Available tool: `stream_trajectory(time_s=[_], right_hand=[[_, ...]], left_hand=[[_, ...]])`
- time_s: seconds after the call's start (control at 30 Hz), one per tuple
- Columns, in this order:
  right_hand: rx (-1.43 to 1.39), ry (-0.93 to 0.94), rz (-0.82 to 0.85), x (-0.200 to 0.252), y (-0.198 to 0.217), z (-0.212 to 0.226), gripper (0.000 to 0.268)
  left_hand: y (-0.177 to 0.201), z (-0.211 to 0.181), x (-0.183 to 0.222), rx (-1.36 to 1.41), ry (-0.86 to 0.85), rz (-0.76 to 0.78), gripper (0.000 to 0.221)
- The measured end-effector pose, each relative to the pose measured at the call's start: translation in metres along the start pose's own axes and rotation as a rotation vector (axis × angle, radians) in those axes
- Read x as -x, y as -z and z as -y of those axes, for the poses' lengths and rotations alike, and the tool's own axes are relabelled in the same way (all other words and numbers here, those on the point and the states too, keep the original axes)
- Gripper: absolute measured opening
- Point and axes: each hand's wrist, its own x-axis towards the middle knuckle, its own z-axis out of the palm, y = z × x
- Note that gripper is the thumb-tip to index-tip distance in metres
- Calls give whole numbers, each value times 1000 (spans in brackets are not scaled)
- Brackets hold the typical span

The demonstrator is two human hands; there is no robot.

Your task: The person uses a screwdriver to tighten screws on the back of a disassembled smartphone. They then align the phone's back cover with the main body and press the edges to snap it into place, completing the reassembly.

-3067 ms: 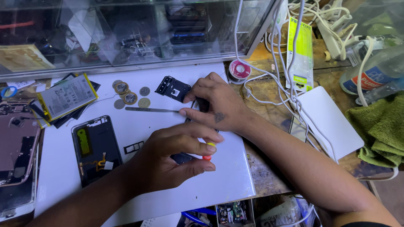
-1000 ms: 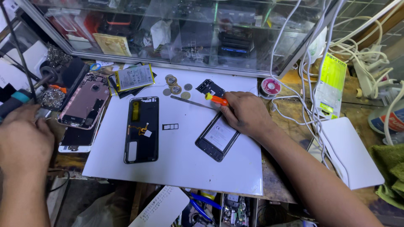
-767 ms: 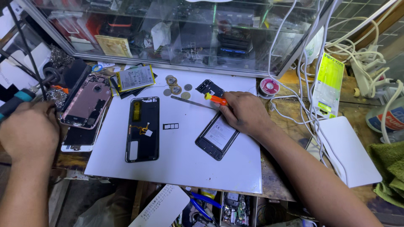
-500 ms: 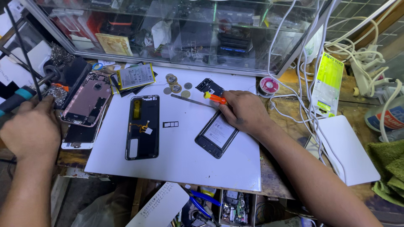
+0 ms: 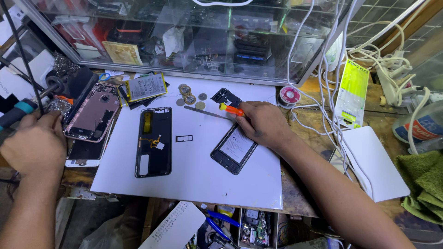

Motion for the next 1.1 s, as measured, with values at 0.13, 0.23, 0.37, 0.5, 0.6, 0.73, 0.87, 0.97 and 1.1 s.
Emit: stream_trajectory(time_s=[0.13, 0.23, 0.37, 0.5, 0.6, 0.73, 0.87, 0.97, 1.1], right_hand=[[19, -33, 33, -1, 0, 0, 25], [10, -17, 24, 0, 1, 0, 25], [0, -41, 35, 0, 2, 2, 25], [-5, -38, 27, 0, 2, 1, 24], [-14, 20, 15, 0, 2, -2, 24], [-27, -1, 20, 3, -1, -2, 26], [-55, -42, 8, 1, 1, -4, 26], [-56, -50, -9, 4, 2, -3, 26], [-49, 44, -111, 6, 6, -5, 24]], left_hand=[[4, -2, -3, -15, 8, 18, 10], [7, -6, -8, -72, 7, 53, 12], [5, -9, -14, -100, 20, 96, 15], [-1, -1, -10, 49, 29, 112, 17], [5, 2, 8, 291, 96, 49, 14], [74, -29, 16, 373, 259, 158, 13], [161, -108, -14, 399, 259, 441, 15], [175, -168, -43, 878, -89, 549, 20], [160, -242, -78, 998, -536, 768, 18]])
